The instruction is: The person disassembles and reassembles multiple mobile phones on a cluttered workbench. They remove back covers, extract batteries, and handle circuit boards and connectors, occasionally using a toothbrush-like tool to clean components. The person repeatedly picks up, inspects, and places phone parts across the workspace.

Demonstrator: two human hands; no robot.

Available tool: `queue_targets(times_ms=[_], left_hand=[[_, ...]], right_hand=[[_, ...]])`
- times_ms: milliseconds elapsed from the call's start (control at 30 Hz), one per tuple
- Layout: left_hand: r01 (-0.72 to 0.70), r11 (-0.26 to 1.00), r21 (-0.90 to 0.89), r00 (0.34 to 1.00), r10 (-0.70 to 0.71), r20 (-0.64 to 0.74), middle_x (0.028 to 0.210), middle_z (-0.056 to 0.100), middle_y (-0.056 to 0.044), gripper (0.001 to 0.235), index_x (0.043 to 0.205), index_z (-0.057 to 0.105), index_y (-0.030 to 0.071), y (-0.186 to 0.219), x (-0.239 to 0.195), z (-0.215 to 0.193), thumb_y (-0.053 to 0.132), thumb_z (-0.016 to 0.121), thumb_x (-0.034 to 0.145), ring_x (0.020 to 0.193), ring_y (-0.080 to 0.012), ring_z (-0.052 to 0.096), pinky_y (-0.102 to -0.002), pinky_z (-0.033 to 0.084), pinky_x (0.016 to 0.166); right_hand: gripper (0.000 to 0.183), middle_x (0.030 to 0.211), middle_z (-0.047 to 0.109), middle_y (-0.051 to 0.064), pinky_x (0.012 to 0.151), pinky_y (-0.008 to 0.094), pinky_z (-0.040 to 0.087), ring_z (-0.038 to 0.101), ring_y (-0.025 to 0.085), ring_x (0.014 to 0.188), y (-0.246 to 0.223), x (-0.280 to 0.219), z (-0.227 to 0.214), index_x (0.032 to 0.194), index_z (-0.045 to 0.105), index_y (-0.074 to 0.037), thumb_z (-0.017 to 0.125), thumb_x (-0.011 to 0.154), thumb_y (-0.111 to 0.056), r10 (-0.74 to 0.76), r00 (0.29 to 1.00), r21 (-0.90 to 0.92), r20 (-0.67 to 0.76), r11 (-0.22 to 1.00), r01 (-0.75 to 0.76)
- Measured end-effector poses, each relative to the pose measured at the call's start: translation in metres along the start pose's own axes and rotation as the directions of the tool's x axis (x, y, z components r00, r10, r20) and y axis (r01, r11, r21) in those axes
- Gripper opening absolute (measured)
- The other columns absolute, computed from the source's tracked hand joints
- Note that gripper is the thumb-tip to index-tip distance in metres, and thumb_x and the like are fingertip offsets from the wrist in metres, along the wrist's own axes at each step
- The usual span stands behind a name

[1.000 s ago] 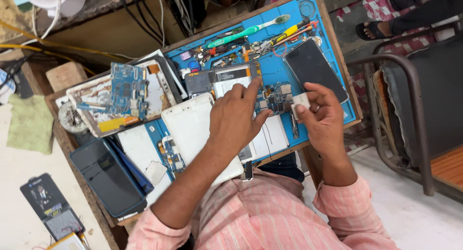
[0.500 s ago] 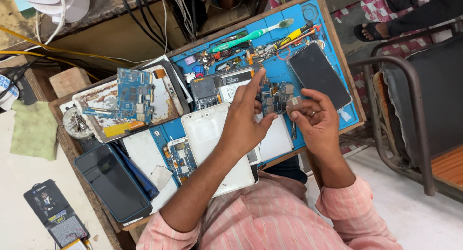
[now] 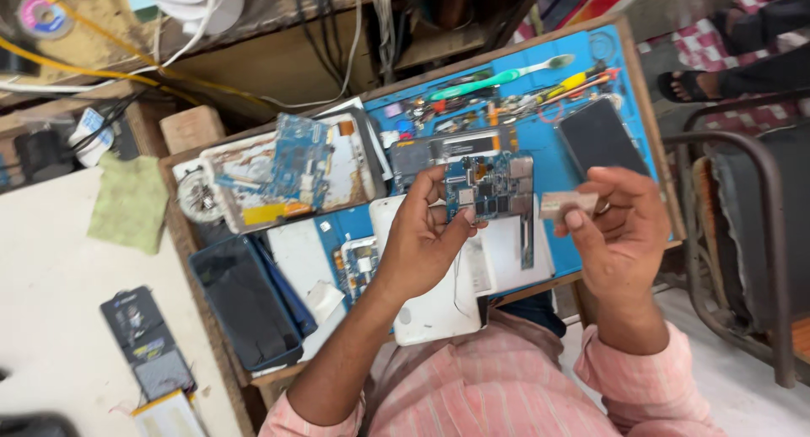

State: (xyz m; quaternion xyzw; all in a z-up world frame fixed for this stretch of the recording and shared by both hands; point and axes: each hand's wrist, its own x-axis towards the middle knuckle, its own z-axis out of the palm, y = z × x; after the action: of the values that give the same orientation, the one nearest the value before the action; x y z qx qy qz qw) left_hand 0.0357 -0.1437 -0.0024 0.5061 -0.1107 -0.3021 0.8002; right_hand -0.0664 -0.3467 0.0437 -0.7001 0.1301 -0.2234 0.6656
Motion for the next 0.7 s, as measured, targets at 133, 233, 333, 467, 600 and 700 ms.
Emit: queue_targets(times_ms=[133, 233, 333, 467, 600, 700], left_hand=[[-0.068, 0.995, -0.070, 0.996, 0.063, -0.070, 0.132, 0.058, -0.017, 0.059, 0.154, 0.030, 0.000, -0.002, -0.014, -0.015, -0.009, 0.056, 0.101, 0.104, -0.0173, 0.068, -0.031, 0.060, 0.087], [0.011, 1.000, 0.001, 0.996, -0.011, -0.091, 0.115, 0.067, -0.017, 0.060, 0.151, 0.028, 0.001, 0.000, -0.022, -0.027, -0.008, 0.057, 0.099, 0.102, -0.0176, 0.073, -0.030, 0.062, 0.083], [0.039, 0.999, 0.021, 0.996, -0.037, -0.084, 0.109, 0.069, -0.013, 0.064, 0.153, 0.027, 0.002, 0.003, -0.025, -0.038, -0.008, 0.057, 0.098, 0.098, -0.0150, 0.072, -0.029, 0.063, 0.081], [0.023, 0.998, 0.056, 0.998, -0.020, -0.056, 0.106, 0.069, -0.014, 0.070, 0.158, 0.026, 0.006, 0.012, -0.027, -0.045, -0.009, 0.059, 0.098, 0.095, -0.0145, 0.071, -0.029, 0.061, 0.081], [0.103, 0.969, 0.224, 0.995, -0.096, -0.038, 0.099, 0.068, -0.018, 0.079, 0.162, 0.025, 0.012, 0.022, -0.027, -0.049, -0.010, 0.062, 0.096, 0.084, -0.0182, 0.061, -0.030, 0.049, 0.072], [0.015, 0.982, 0.188, 1.000, -0.018, 0.014, 0.111, 0.067, -0.015, 0.076, 0.162, 0.027, 0.012, 0.016, -0.035, -0.051, -0.010, 0.061, 0.098, 0.099, -0.0169, 0.066, -0.030, 0.055, 0.085]], right_hand=[[0.036, 0.093, 0.067, 0.005, 0.079, 0.023, 0.056, 0.066, 0.009, 0.084, 0.007, 0.007, 0.024, 0.130, 0.061, 0.002, 0.072, 0.098, 0.012, 0.034, 0.985, -0.106, 0.166, 0.994, -0.017], [0.041, 0.101, 0.067, 0.008, 0.079, 0.023, 0.057, 0.065, 0.012, 0.094, 0.012, 0.009, 0.035, 0.130, 0.062, 0.005, 0.075, 0.093, 0.014, 0.054, 0.958, -0.121, 0.281, 0.992, -0.021], [0.045, 0.113, 0.073, 0.013, 0.083, 0.027, 0.062, 0.074, 0.019, 0.108, 0.015, 0.009, 0.042, 0.132, 0.059, 0.005, 0.072, 0.089, 0.013, 0.104, 0.940, -0.117, 0.326, 0.991, -0.070], [0.044, 0.116, 0.072, 0.014, 0.083, 0.026, 0.061, 0.074, 0.020, 0.109, 0.014, 0.008, 0.054, 0.130, 0.062, 0.004, 0.074, 0.089, 0.012, 0.133, 0.950, -0.179, 0.282, 0.980, -0.084], [0.041, 0.124, 0.063, 0.012, 0.084, 0.027, 0.058, 0.066, 0.017, 0.111, 0.012, 0.006, 0.066, 0.121, 0.069, -0.001, 0.080, 0.083, 0.009, -0.022, 0.952, -0.361, 0.304, 0.922, 0.136], [0.045, 0.133, 0.058, 0.013, 0.100, 0.030, 0.051, 0.060, 0.018, 0.115, 0.016, -0.001, 0.064, 0.120, 0.070, -0.002, 0.085, 0.078, 0.005, -0.148, 0.916, -0.461, 0.373, 0.827, 0.322]])
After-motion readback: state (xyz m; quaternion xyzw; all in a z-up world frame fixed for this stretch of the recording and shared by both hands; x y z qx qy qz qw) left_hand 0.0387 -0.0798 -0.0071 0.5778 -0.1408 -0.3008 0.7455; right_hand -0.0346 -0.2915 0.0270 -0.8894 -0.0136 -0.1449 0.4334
